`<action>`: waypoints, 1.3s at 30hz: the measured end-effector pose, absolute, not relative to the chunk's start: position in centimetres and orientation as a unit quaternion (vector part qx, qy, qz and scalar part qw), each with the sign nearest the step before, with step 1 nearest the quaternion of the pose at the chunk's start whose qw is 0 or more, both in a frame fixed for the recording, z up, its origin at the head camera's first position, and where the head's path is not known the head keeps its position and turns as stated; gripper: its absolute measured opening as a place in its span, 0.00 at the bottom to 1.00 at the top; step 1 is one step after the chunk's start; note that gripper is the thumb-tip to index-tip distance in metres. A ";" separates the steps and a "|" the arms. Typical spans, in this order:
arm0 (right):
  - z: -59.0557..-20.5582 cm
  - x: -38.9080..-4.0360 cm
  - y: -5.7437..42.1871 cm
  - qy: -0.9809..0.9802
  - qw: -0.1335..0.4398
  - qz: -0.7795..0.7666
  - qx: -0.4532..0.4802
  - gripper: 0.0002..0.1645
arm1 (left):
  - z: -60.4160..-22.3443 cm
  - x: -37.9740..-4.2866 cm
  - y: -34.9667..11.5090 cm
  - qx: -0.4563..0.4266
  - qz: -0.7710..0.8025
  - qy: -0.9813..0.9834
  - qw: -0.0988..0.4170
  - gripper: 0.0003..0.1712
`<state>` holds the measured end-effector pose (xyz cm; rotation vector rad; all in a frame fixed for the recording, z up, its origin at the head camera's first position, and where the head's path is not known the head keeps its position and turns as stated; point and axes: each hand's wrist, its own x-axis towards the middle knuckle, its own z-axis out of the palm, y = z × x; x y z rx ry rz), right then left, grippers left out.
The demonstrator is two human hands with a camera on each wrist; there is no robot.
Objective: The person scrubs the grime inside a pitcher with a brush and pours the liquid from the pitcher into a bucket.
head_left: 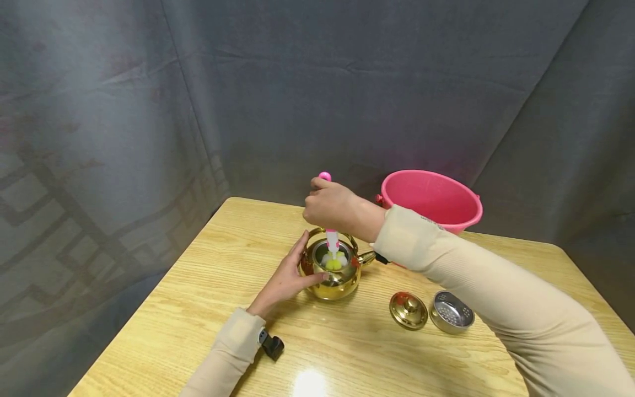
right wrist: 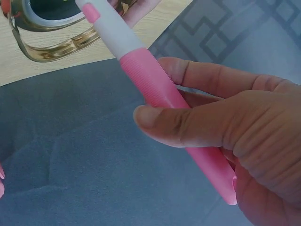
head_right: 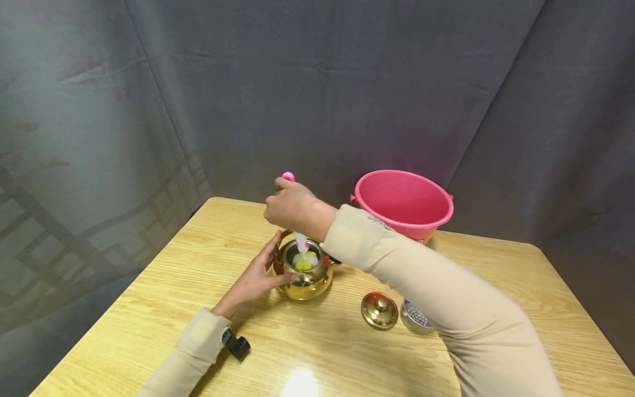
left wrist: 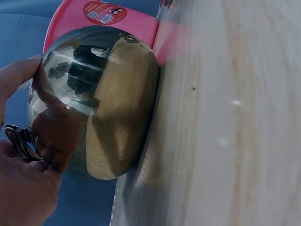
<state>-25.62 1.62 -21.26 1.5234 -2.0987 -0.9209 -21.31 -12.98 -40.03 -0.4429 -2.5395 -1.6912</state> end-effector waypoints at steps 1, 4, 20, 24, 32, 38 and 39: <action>-21.2 -25.6 1.6 -0.750 0.192 -0.329 0.541 0.05 | -40.0 -21.3 -13.0 -0.143 -0.548 -0.824 0.026 0.60; -21.2 -25.3 1.4 -0.755 0.179 -0.337 0.533 0.05 | -39.8 -21.3 -12.9 -0.139 -0.548 -0.825 0.016 0.60; -21.2 -24.0 0.6 -0.765 0.150 -0.368 0.507 0.07 | -40.3 -21.6 -13.0 -0.176 -0.543 -0.819 0.051 0.61; -21.2 -23.5 0.5 -0.767 0.138 -0.381 0.497 0.09 | -40.3 -21.7 -13.0 -0.186 -0.547 -0.815 0.049 0.60; -21.6 -22.2 0.2 -0.770 0.125 -0.412 0.470 0.12 | -40.5 -22.0 -13.0 -0.203 -0.562 -0.801 0.045 0.58; -22.1 -21.5 0.1 -0.782 0.143 -0.401 0.455 0.08 | -39.6 -21.5 -12.8 -0.216 -0.555 -0.801 0.055 0.56; -22.2 -21.4 0.1 -0.783 0.149 -0.399 0.454 0.07 | -39.6 -21.5 -12.8 -0.216 -0.553 -0.803 0.056 0.55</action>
